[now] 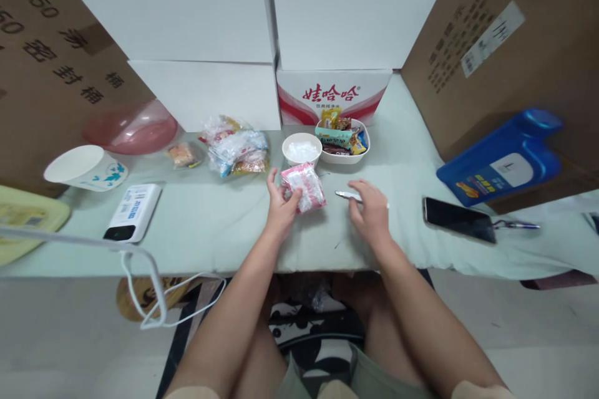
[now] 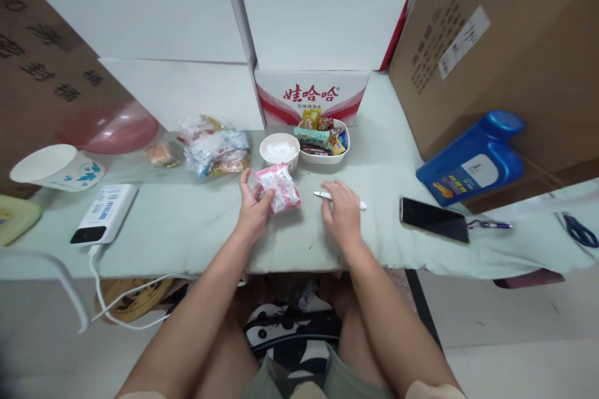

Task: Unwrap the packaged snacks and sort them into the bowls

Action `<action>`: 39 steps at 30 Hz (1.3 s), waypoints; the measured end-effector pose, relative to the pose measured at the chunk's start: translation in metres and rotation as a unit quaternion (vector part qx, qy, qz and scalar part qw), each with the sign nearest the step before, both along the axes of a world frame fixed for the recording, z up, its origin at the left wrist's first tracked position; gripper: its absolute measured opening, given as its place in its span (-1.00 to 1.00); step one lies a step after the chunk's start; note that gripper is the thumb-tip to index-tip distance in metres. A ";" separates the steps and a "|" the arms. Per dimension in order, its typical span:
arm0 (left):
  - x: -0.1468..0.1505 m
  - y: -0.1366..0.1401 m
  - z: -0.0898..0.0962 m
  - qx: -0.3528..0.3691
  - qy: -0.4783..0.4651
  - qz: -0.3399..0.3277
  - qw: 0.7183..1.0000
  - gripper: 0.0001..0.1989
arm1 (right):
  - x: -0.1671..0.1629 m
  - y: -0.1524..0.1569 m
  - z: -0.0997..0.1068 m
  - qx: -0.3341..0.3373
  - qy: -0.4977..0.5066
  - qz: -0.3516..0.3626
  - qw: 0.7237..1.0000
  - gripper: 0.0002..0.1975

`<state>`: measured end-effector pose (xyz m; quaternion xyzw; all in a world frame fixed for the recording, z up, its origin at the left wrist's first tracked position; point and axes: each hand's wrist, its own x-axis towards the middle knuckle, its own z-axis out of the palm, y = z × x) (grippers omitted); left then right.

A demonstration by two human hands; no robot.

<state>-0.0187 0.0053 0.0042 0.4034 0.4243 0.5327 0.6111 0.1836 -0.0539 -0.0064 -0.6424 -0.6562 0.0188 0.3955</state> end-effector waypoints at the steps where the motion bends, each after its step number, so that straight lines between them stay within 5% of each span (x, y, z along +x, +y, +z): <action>1: -0.001 0.002 -0.001 -0.001 -0.001 0.010 1.000 0.02 | 0.011 0.000 -0.003 -0.030 -0.012 -0.036 0.999 -0.60; 5: -0.003 0.011 -0.009 0.003 -0.008 0.048 0.999 -0.13 | 0.044 0.000 -0.010 -0.158 -0.045 -0.078 0.983 -0.64; 8: -0.002 0.016 -0.014 0.025 -0.014 0.053 0.998 -0.32 | 0.046 -0.006 0.000 -0.174 -0.015 -0.069 0.982 -0.70; 11: -0.001 0.013 -0.016 0.051 0.009 0.052 0.997 -0.35 | 0.025 -0.016 0.014 -0.167 0.152 -0.038 0.973 -0.63; 14: 0.002 0.007 -0.014 0.072 0.046 0.033 0.996 -0.36 | -0.010 -0.023 0.023 -0.187 0.332 0.059 0.923 -0.56; 17: 0.005 0.001 -0.011 0.083 0.065 0.008 0.994 -0.36 | -0.038 -0.021 0.024 -0.196 0.379 0.100 0.899 -0.56; 26: 0.007 0.001 -0.008 0.103 0.039 0.005 0.994 -0.30 | -0.039 -0.009 0.023 -0.197 0.258 0.079 0.943 -0.59; 39: -0.019 0.013 0.007 0.028 -0.097 0.087 0.991 -0.34 | -0.018 -0.023 0.030 -0.268 0.139 0.083 0.950 -0.67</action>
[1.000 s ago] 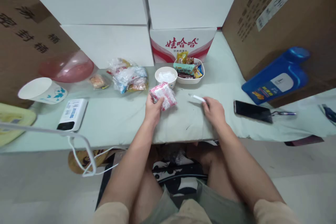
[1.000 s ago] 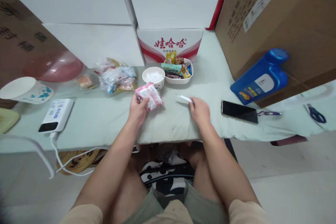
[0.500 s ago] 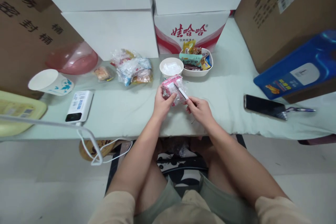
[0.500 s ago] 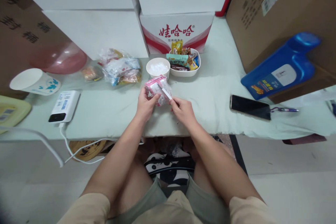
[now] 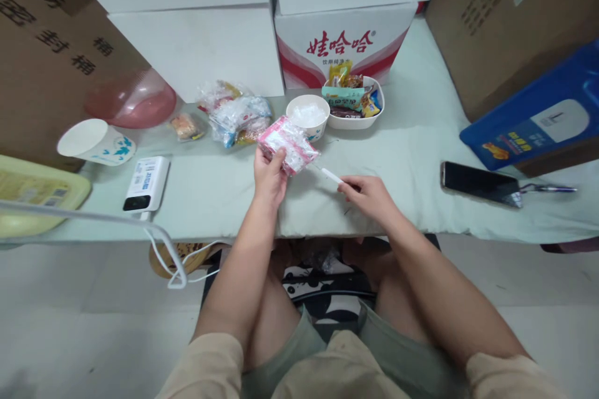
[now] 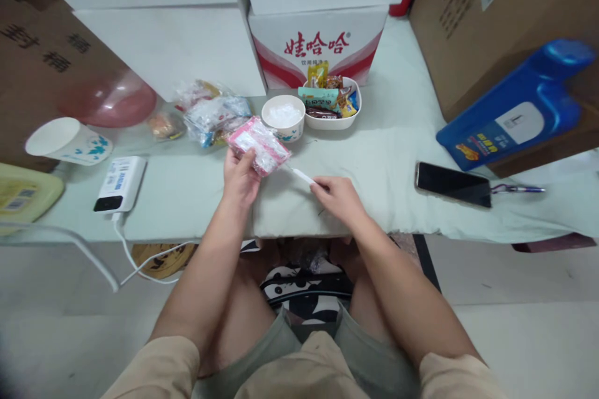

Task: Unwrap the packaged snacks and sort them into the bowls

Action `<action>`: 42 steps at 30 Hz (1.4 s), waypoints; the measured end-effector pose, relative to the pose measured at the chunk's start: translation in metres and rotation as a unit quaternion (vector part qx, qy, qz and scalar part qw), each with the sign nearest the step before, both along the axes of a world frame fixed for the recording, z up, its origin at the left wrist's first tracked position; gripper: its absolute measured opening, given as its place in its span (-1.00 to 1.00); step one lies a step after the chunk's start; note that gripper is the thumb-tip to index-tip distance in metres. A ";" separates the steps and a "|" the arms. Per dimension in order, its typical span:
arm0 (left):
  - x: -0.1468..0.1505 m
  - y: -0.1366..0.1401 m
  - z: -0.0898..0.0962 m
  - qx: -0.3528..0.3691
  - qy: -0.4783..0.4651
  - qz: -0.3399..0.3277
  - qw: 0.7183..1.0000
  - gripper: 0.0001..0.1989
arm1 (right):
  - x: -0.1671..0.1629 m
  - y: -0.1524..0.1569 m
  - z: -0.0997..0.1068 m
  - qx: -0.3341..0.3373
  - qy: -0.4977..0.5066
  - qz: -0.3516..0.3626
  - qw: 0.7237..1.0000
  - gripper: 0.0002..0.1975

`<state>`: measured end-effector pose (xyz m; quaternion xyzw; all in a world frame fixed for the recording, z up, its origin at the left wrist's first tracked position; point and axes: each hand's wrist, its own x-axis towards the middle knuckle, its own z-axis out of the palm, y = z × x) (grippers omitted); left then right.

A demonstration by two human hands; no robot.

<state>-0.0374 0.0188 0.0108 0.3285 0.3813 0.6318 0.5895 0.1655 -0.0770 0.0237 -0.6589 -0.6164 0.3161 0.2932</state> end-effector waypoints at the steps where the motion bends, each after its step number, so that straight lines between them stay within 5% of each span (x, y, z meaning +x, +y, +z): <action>1: -0.003 0.000 0.002 -0.017 0.000 -0.017 1.000 -0.35 | 0.006 0.000 0.002 0.000 -0.016 -0.024 1.000 -0.67; 5: -0.006 -0.006 0.006 -0.097 0.031 -0.117 0.988 -0.35 | 0.030 0.004 0.004 -0.012 -0.155 -0.164 0.974 -0.67; 8: -0.002 -0.014 0.009 -0.138 0.082 -0.212 0.964 -0.24 | 0.039 0.007 0.000 -0.021 -0.231 -0.175 0.957 -0.67; 13: 0.006 -0.025 0.014 -0.126 0.195 -0.385 0.893 0.15 | 0.032 0.004 -0.003 0.134 -0.110 -0.047 0.984 -0.55; 16: 0.005 -0.025 0.012 -0.077 0.220 -0.426 0.874 0.15 | 0.023 0.001 -0.001 0.152 0.011 0.063 0.986 -0.61; 22: -0.008 -0.014 0.004 0.072 0.271 -0.266 0.922 -0.49 | 0.019 0.011 -0.006 0.063 0.170 -0.134 0.974 -0.75; 26: -0.012 -0.018 0.006 0.110 0.366 -0.233 0.894 -0.56 | 0.033 0.021 -0.019 0.015 0.258 -0.208 0.943 -0.72; 29: -0.012 -0.021 0.006 0.106 0.390 -0.214 0.889 -0.62 | 0.048 0.021 -0.026 0.058 0.192 -0.257 0.945 -0.67; 32: -0.013 -0.019 0.005 0.071 0.317 -0.152 0.934 -0.68 | 0.055 0.011 -0.019 0.171 0.051 -0.307 0.935 -0.63; 34: -0.015 -0.016 0.006 0.038 0.255 -0.113 0.960 -0.69 | 0.048 0.002 -0.009 0.236 -0.031 -0.262 0.935 -0.64; 36: -0.017 -0.014 0.008 0.003 0.213 -0.085 0.973 -0.69 | 0.033 -0.005 0.000 0.254 -0.092 -0.124 0.955 -0.65; 39: -0.018 -0.012 0.009 -0.028 0.195 -0.071 0.978 -0.67 | 0.007 -0.009 0.005 0.211 -0.179 0.073 0.958 -0.57; 42: -0.017 -0.010 0.007 -0.036 0.196 -0.066 0.978 -0.67 | -0.005 -0.006 0.001 0.173 -0.244 0.151 0.942 -0.62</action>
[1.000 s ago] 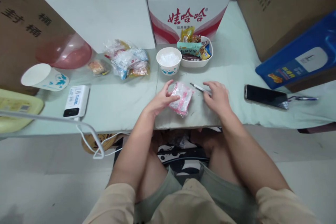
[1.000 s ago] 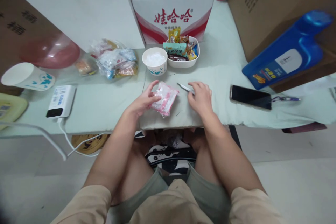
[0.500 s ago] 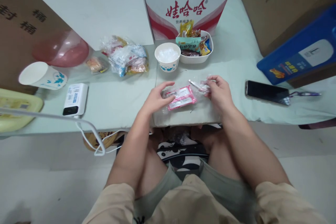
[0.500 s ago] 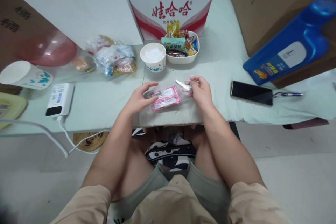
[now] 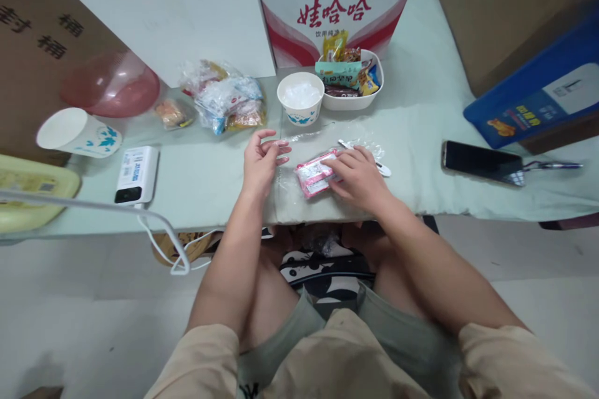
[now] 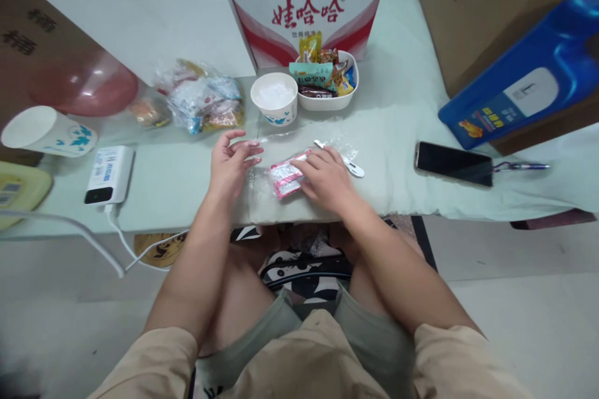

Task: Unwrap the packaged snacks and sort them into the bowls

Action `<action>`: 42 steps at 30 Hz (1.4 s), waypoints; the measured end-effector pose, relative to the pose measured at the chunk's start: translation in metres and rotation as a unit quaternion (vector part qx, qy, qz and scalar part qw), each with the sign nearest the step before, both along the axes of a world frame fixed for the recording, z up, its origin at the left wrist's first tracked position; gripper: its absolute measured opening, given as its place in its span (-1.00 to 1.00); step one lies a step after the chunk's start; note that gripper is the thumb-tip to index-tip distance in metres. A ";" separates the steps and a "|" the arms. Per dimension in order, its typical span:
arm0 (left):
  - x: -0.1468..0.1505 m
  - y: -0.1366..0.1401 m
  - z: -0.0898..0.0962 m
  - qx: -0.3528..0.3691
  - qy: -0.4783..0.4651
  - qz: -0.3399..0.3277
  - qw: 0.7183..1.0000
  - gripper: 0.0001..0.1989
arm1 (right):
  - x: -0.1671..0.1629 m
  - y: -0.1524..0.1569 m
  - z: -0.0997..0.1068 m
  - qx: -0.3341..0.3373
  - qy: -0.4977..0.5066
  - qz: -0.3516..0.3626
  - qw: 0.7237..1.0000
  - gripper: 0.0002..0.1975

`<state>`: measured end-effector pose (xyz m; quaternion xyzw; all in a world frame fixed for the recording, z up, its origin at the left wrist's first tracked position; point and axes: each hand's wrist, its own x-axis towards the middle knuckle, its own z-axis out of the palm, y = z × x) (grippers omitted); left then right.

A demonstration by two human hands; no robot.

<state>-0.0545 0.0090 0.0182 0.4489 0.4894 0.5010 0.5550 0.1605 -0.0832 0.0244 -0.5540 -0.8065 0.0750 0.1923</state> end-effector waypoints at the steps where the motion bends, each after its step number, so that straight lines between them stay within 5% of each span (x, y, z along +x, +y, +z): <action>1: 0.000 0.001 -0.001 -0.001 -0.004 0.003 1.000 -0.67 | 0.000 0.001 -0.001 -0.010 -0.014 0.013 1.000 -0.66; 4: 0.002 0.002 -0.002 -0.003 -0.024 -0.004 1.000 -0.68 | 0.004 0.000 -0.002 -0.010 -0.014 0.010 1.000 -0.64; 8: 0.005 0.002 -0.002 -0.003 -0.047 -0.027 0.999 -0.66 | 0.005 0.000 -0.001 0.024 -0.025 -0.079 0.996 -0.48; 12: 0.006 0.006 -0.004 -0.008 -0.077 -0.006 0.997 -0.62 | 0.005 0.002 -0.003 0.020 -0.049 -0.089 0.995 -0.59; 21: 0.011 0.014 -0.007 -0.038 -0.120 0.017 0.992 -0.60 | 0.017 -0.037 0.018 0.010 -0.120 0.118 0.986 -0.72; 27: 0.009 0.011 -0.001 -0.040 -0.136 -0.008 0.990 -0.65 | -0.004 -0.005 0.043 0.055 -0.129 -0.041 0.989 -0.69; 33: 0.004 0.008 0.004 -0.024 -0.157 -0.017 0.987 -0.67 | -0.039 0.038 0.044 -0.057 -0.216 0.017 0.975 -0.62; 42: 0.001 0.014 0.000 -0.043 -0.161 0.013 0.986 -0.72 | -0.039 0.018 0.041 -0.037 -0.246 -0.017 0.968 -0.56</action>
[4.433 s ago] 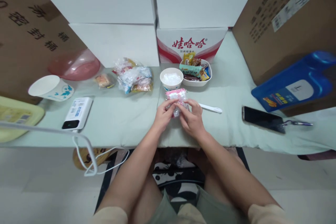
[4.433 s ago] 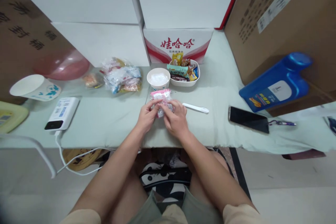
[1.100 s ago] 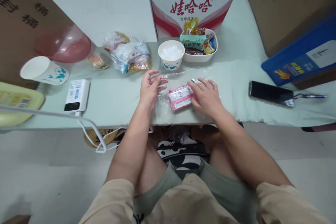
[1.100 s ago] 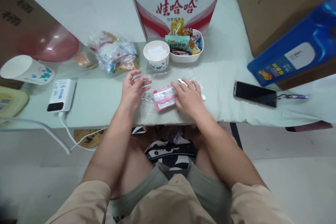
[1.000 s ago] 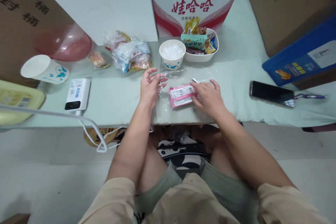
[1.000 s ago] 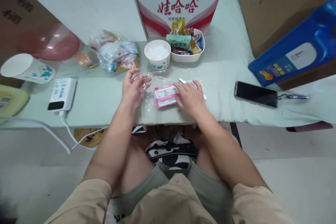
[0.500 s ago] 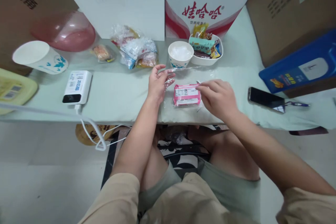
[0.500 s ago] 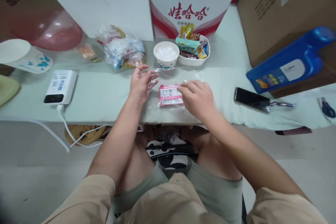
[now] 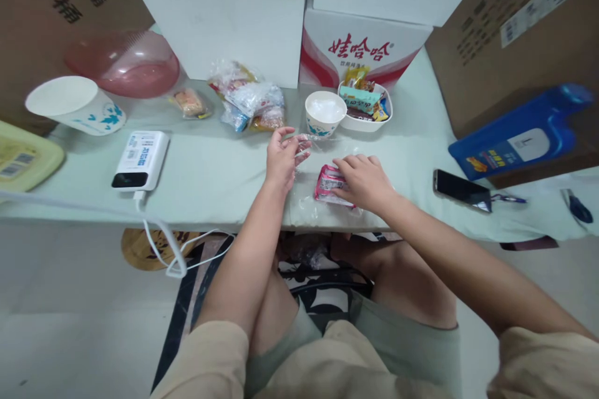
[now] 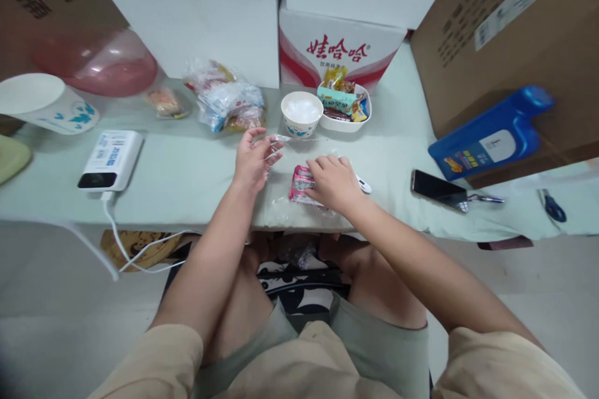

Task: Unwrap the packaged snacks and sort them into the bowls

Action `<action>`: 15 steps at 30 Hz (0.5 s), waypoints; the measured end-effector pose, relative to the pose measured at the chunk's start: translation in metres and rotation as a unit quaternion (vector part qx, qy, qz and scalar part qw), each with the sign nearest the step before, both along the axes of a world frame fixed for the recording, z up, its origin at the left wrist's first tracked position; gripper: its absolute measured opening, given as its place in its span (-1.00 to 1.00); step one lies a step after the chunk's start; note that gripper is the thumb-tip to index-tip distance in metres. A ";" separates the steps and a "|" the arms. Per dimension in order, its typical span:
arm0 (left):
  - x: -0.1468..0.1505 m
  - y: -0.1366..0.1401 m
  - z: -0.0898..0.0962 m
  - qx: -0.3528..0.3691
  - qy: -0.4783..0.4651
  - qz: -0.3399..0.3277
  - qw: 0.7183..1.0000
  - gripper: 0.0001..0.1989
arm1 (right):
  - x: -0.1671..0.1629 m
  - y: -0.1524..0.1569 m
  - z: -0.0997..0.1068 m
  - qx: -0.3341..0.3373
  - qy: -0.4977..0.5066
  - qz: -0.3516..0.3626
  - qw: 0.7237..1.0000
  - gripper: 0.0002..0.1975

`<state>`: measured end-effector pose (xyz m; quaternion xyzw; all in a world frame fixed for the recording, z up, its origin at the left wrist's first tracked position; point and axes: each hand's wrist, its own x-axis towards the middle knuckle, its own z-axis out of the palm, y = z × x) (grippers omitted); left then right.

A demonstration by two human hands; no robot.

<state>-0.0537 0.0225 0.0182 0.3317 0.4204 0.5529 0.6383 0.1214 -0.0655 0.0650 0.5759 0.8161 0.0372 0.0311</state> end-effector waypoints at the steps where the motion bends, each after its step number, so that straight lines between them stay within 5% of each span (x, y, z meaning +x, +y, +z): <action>1: 0.001 0.000 0.001 -0.005 0.002 0.004 1.000 -0.74 | 0.000 -0.002 0.000 0.001 -0.001 0.004 1.000 -0.58; 11: 0.002 0.002 0.008 -0.077 0.037 0.098 0.992 -0.80 | 0.003 -0.028 0.014 -0.110 0.027 -0.069 0.991 -0.74; 13: 0.001 0.003 0.008 -0.082 0.045 0.101 0.990 -0.81 | 0.012 -0.027 0.021 -0.118 0.115 -0.097 0.982 -0.73; 15: 0.000 0.004 0.007 -0.091 0.056 0.100 0.989 -0.82 | 0.028 -0.018 0.028 -0.095 0.294 -0.130 0.942 -0.68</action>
